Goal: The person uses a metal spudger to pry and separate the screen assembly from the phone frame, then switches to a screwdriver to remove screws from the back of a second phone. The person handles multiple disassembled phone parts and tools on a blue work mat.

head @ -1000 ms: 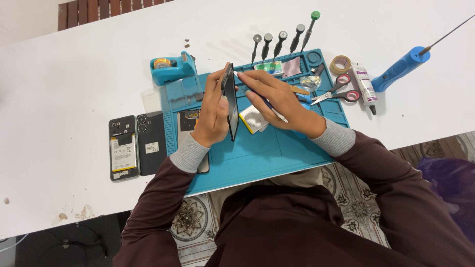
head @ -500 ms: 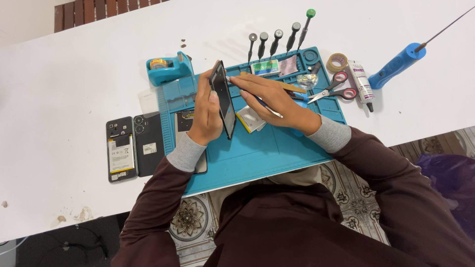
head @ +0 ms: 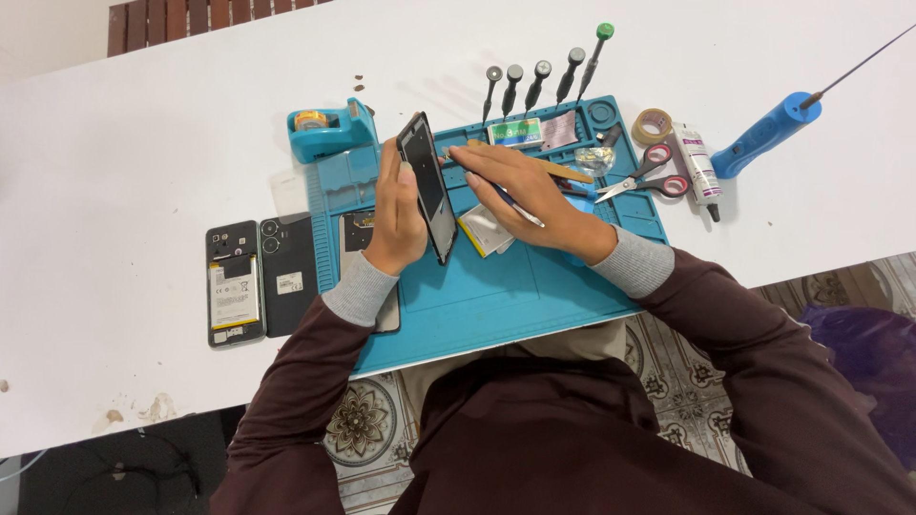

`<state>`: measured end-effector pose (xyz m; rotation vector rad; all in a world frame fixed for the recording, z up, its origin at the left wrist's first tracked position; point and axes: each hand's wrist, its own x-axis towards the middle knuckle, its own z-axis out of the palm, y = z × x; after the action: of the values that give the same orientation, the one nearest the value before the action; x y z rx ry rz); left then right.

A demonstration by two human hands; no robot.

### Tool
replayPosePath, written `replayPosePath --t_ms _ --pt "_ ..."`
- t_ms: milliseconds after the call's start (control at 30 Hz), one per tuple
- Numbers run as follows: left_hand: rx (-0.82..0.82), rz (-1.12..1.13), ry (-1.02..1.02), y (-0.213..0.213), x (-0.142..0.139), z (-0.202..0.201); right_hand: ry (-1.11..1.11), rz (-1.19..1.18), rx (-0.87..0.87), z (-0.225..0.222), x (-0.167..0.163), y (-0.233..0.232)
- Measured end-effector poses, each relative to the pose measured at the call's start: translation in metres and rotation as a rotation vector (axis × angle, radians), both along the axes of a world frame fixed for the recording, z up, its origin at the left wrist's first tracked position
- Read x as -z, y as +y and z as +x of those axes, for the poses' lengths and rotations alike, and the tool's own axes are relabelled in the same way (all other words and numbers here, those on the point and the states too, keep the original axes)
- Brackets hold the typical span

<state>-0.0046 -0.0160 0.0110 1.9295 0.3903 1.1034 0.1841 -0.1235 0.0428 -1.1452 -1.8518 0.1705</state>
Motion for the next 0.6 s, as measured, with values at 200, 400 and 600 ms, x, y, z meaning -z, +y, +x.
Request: replayPosePath --t_ms 200,400,600 --pt "0.047 0.025 -0.014 -0.0026 -0.0016 0.0014 0.000 -0.021 0.004 -0.0007 0.0030 0.0002" --pt "0.040 0.118 -0.022 -0.0036 -0.0018 0.0011 -0.009 -0.038 0.038 -0.0009 0.0022 0.0001" --pt "0.027 0.093 -0.015 -0.0031 -0.0027 0.0015 0.018 -0.034 -0.015 -0.0014 -0.0030 -0.0006"
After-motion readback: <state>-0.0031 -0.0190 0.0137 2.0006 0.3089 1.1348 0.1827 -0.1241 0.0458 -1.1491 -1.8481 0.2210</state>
